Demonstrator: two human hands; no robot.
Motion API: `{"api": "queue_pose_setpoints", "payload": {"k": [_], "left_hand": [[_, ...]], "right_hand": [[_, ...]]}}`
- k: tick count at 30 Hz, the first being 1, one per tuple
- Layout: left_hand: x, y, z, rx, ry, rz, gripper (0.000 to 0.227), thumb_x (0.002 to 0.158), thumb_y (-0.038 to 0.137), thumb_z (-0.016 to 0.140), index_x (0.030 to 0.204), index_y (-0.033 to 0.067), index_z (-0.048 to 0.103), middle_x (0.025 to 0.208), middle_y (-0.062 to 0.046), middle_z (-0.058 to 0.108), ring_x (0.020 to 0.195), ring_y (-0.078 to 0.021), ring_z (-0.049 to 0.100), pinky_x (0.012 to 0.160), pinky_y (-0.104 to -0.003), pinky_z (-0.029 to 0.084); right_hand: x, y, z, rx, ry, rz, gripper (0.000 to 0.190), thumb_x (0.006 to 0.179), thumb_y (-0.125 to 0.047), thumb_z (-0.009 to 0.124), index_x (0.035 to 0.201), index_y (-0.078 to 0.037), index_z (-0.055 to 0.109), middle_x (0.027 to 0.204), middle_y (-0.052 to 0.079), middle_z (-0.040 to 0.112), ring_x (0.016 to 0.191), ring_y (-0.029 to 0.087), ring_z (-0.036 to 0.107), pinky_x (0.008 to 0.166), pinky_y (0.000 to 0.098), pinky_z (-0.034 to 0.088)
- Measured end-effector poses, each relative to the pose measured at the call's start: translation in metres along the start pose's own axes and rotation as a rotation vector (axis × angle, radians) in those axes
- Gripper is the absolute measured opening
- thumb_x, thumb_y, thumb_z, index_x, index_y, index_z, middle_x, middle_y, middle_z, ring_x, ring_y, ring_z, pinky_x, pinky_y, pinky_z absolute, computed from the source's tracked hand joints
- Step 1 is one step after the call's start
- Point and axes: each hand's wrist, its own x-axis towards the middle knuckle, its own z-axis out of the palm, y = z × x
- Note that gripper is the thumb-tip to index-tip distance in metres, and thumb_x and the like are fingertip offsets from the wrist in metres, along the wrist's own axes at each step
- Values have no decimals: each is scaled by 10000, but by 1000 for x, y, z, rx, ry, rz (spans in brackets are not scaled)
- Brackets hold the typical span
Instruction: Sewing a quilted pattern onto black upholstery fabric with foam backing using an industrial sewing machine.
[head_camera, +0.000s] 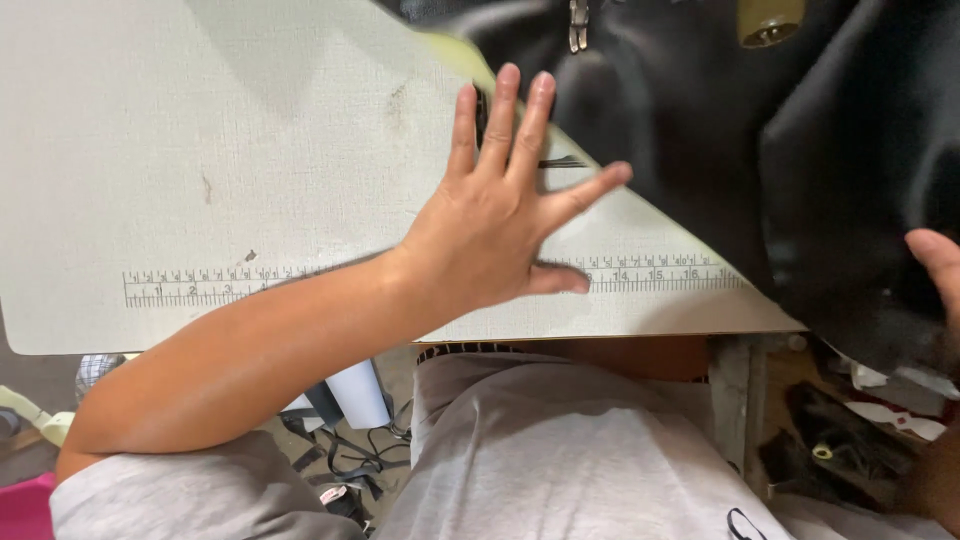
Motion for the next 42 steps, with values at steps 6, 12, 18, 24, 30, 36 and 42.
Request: {"api": "queue_pose_setpoints", "payload": {"k": [6,12,18,24,30,36,42], "left_hand": [[17,-9,5,65,52,-20,1055,820,997,484,1660,422,208,1558,-478,337,1442,-662,238,1175,-744,160],[32,-16,7,32,12,-63,1086,753,983,505,1644,415,256,1573,-494,262,1445,-688,163,1163,-783,90],[42,-28,12,-59,-30,-87,1030,840,942,473,1661,374,218,1579,-491,111,1469,-669,88,1162,-800,83],[48,-44,19,-157,77,-19,898,962,877,296,1636,286,343,1550,-556,171,1460,-664,58,1150,-781,-21],[50,-56,26,-207,153,34,893,994,865,207,1621,263,412,1536,-569,222,1453,-673,90,1153,-728,-52],[50,-60,21,-293,159,44,876,986,849,241,1596,261,465,1536,-548,199,1437,-681,70,1142,-722,-55],[45,-61,20,-294,92,-1,830,971,837,289,1611,321,401,1569,-503,165,1452,-700,98,1144,-731,-47]], "right_hand": [[-6,-88,15,-31,-114,47,382,1302,-367,515,1347,-11,645,1210,172,678,1042,315,670,951,442,536],[35,-64,23,53,-99,-175,396,1228,-225,527,1540,18,500,1469,210,554,1312,327,546,1179,460,399],[56,-69,33,103,-134,-13,452,1197,-255,472,1587,-49,371,1478,249,486,1305,408,510,1095,534,419],[25,-128,41,127,-225,120,545,1195,-430,360,1511,4,452,1429,236,545,1280,358,548,1116,452,418],[144,124,9,177,-120,-547,575,1192,107,405,1738,101,223,1658,375,333,1315,460,425,1105,537,355],[184,102,4,72,-55,-671,531,1193,73,439,1711,118,333,1594,323,399,1153,347,435,863,388,349],[47,-87,21,703,-157,-167,395,974,-347,622,1357,-261,653,1269,-108,698,1219,54,716,1158,250,632]]}}
